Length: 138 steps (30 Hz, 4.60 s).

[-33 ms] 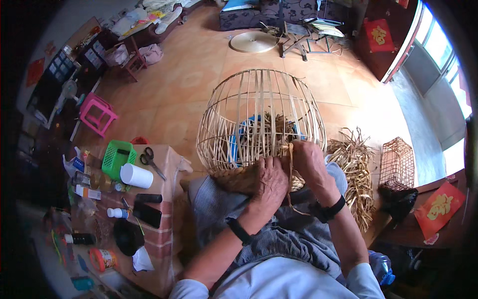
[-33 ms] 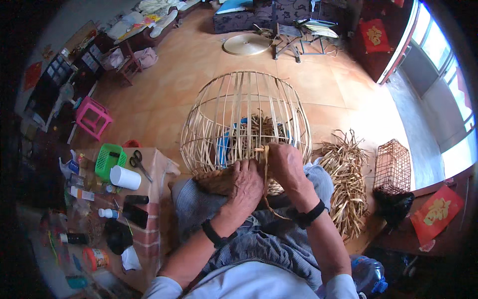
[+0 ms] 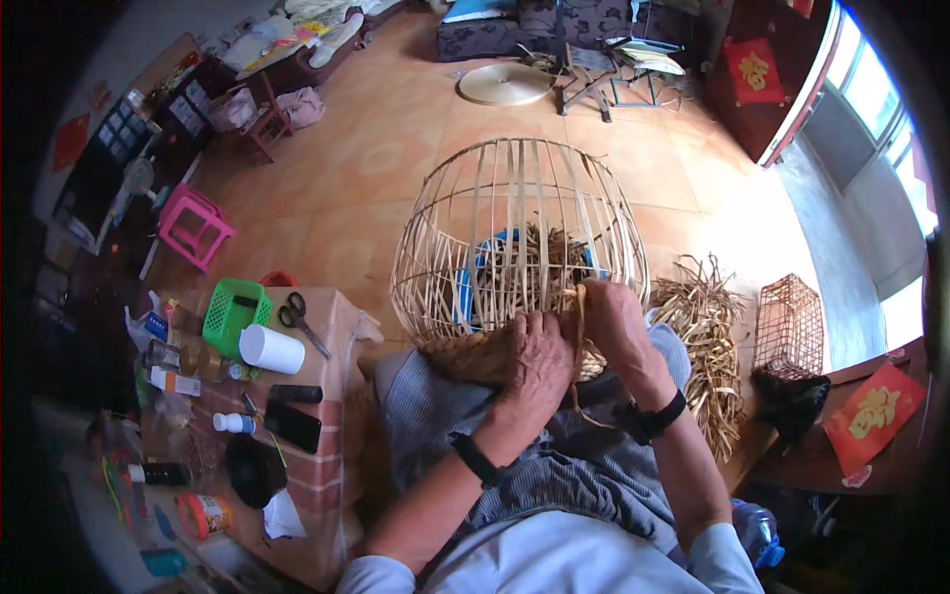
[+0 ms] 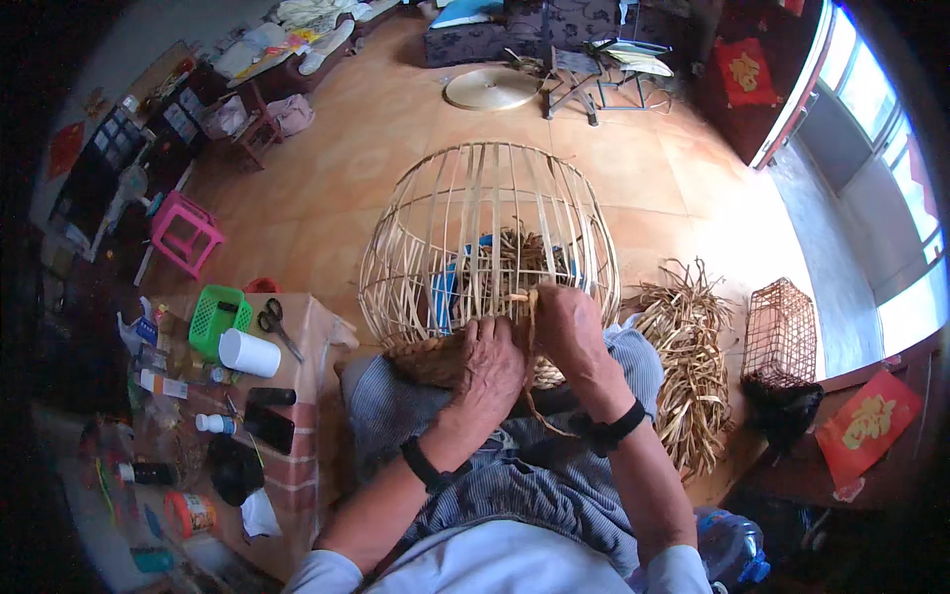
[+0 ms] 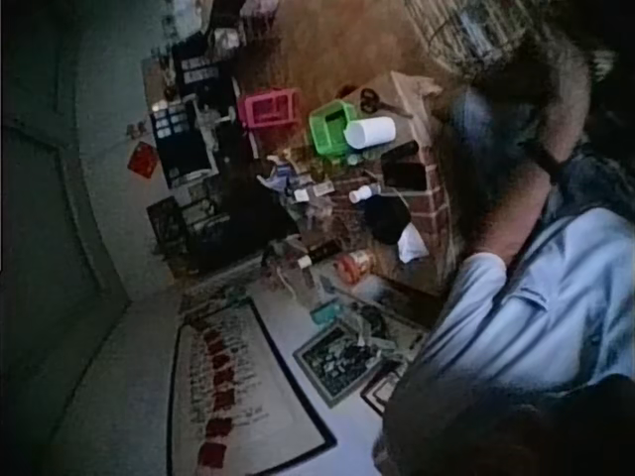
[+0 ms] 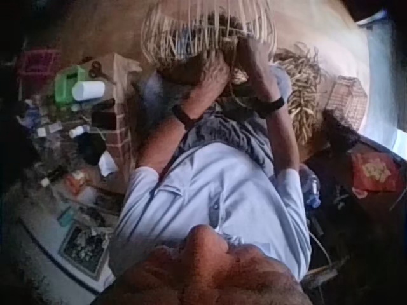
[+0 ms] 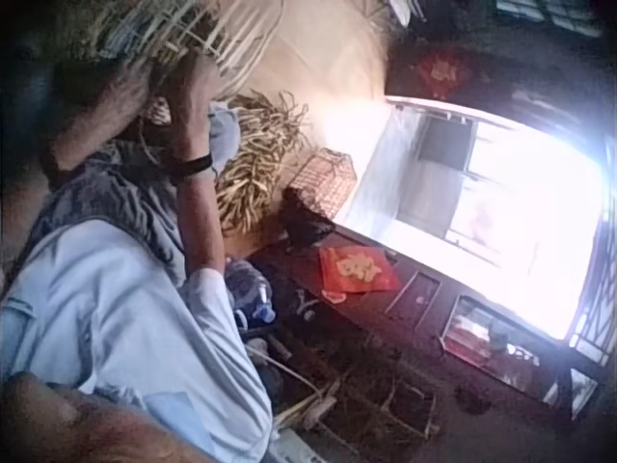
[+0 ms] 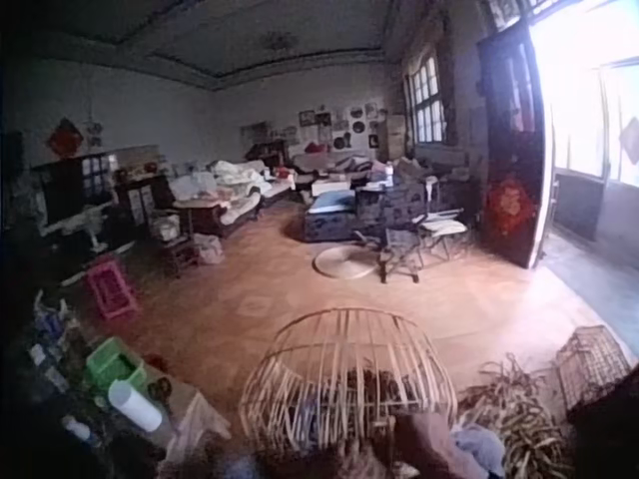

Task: Weaving a bamboo basket by hand.

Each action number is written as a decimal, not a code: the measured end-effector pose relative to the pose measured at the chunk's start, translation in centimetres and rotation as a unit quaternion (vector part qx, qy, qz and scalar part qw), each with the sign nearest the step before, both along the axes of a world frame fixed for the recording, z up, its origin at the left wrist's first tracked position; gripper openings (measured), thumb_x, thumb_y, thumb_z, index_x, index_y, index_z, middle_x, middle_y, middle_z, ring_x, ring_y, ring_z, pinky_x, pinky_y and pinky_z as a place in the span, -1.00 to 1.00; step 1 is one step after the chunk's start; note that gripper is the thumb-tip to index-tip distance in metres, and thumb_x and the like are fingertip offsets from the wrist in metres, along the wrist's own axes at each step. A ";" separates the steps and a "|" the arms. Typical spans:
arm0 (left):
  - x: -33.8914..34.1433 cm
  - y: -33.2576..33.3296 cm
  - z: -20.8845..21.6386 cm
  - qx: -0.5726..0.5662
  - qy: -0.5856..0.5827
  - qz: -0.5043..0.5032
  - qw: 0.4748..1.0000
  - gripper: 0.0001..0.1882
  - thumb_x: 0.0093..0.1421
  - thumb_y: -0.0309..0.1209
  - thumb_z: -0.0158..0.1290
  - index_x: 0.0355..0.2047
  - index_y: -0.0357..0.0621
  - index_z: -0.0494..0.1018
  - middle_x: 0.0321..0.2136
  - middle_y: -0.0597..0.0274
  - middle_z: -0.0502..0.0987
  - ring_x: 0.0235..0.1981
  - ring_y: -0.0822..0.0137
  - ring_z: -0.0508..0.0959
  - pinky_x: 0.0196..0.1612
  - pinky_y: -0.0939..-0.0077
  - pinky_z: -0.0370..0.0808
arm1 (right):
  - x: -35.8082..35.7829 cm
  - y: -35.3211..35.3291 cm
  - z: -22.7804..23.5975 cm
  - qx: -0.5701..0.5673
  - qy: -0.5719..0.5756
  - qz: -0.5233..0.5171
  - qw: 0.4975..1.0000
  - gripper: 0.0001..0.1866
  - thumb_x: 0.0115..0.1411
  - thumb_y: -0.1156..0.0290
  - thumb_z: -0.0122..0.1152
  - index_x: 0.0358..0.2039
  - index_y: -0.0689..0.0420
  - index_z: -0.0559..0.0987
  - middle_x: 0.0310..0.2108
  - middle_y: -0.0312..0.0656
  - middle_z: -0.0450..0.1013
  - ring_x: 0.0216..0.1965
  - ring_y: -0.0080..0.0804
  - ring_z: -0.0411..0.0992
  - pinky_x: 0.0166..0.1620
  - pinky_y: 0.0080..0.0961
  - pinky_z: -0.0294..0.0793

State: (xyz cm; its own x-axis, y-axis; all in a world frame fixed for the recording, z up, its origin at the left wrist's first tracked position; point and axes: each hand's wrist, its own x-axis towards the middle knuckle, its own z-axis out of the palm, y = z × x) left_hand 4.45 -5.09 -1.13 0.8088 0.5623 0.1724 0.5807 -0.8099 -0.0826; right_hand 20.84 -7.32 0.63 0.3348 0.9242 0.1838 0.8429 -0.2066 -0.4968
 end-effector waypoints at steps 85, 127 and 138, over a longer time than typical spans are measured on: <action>-10.6 7.9 4.0 -0.255 -0.483 0.076 0.834 -0.79 0.39 -0.64 0.02 -0.10 -0.24 0.64 -0.24 0.09 0.69 -0.16 0.21 0.71 -0.02 0.35 0.62 | -3.2 -4.5 0.9 -0.061 0.369 0.049 0.926 -0.58 0.56 0.14 0.08 -0.24 0.26 0.65 -0.53 -0.26 0.57 -0.55 -0.51 0.56 -0.52 -0.51 0.55; -7.1 7.8 4.8 -0.342 -0.224 -0.076 0.909 -0.70 0.14 -0.68 0.26 -0.12 -0.23 0.52 -0.21 0.00 0.62 -0.09 -0.06 0.67 -0.04 0.17 0.60 | -5.3 -6.1 1.9 0.058 -0.041 0.153 0.986 -0.65 0.26 0.16 0.42 -0.27 0.15 0.50 -0.29 -0.09 0.43 -0.25 -0.01 0.55 -0.25 -0.09 0.59; -7.6 7.7 4.9 -0.345 -0.240 -0.088 0.903 -0.74 0.17 -0.70 0.22 -0.12 -0.26 0.54 -0.21 0.01 0.64 -0.08 -0.03 0.68 0.01 0.20 0.59 | -4.4 -7.2 2.9 0.156 -0.020 0.047 0.986 -0.75 0.11 0.36 0.49 -0.23 0.07 0.61 -0.25 -0.17 0.46 -0.12 -0.06 0.46 -0.05 -0.15 0.53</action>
